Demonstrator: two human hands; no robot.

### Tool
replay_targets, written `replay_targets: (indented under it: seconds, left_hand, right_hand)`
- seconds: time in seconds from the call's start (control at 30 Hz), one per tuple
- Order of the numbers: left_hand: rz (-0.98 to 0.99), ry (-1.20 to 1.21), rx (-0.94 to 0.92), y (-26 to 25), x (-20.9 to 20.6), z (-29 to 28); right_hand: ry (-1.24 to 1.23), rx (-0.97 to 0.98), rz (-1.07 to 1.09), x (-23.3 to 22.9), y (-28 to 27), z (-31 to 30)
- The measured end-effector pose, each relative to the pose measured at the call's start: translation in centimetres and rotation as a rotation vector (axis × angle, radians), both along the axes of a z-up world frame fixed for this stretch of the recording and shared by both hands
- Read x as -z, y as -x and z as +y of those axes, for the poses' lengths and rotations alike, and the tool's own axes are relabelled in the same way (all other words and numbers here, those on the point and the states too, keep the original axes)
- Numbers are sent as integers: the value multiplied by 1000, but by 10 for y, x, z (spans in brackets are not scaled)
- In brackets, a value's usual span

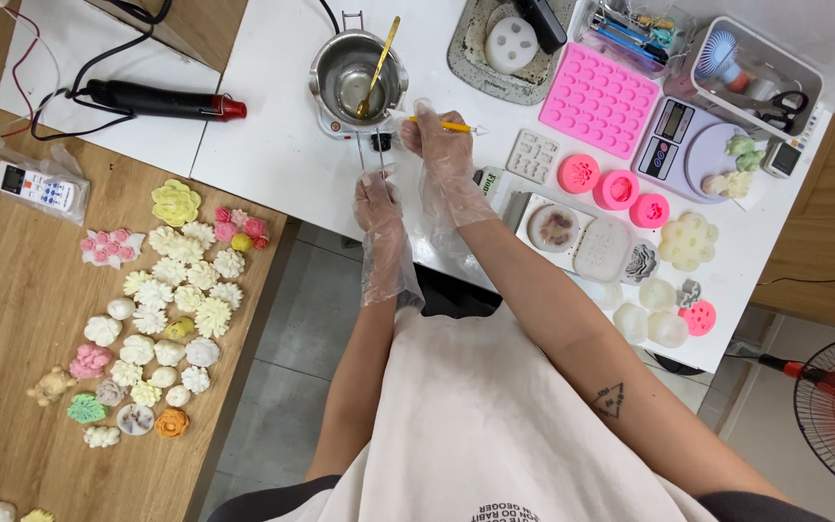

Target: The person is preparing candle components using molds and a heating tool.

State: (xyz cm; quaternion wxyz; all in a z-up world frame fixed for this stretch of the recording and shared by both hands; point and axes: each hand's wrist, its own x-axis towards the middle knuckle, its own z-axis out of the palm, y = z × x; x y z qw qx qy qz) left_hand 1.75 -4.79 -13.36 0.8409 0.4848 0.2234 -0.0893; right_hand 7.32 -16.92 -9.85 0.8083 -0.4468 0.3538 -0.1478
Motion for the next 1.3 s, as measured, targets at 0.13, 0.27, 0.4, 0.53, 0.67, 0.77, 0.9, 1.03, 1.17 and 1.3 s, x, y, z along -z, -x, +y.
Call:
replay_targets:
  seconds: [0.13, 0.27, 0.4, 0.53, 0.67, 0.77, 0.9, 1.03, 1.17, 1.3]
  left_hand:
    - [-22, 26, -16, -1, 19, -3]
    - [-53, 68, -31, -4, 25, 1]
    - [-11, -70, 44, -1, -5, 4]
    - [-94, -78, 84, -4, 39, 18]
    - [-97, -74, 129, -14, 40, 36]
    - [61, -53, 121, -14, 8, 38]
    - [214, 22, 70, -4, -40, 38]
    - [207, -8, 109, 8, -60, 41]
    - [194, -62, 129, 19, -81, 35]
    - [202, -140, 128, 27, -105, 28]
  right_hand:
    - [21, -23, 18, -12, 11, -1]
    - [-38, -30, 77, -41, 33, 6]
    - [-87, -179, 19, -81, 66, 2]
    - [-75, -237, 2, -138, 130, -27]
    - [74, -147, 30, -166, 197, -85]
    - [76, -42, 4, -191, 237, -120]
    - [87, -4, 42, -195, 269, -141]
    - [129, 47, 53, -153, 284, -145]
    - [133, 116, 28, -101, 292, -151]
    - [130, 213, -58, -80, 294, -147]
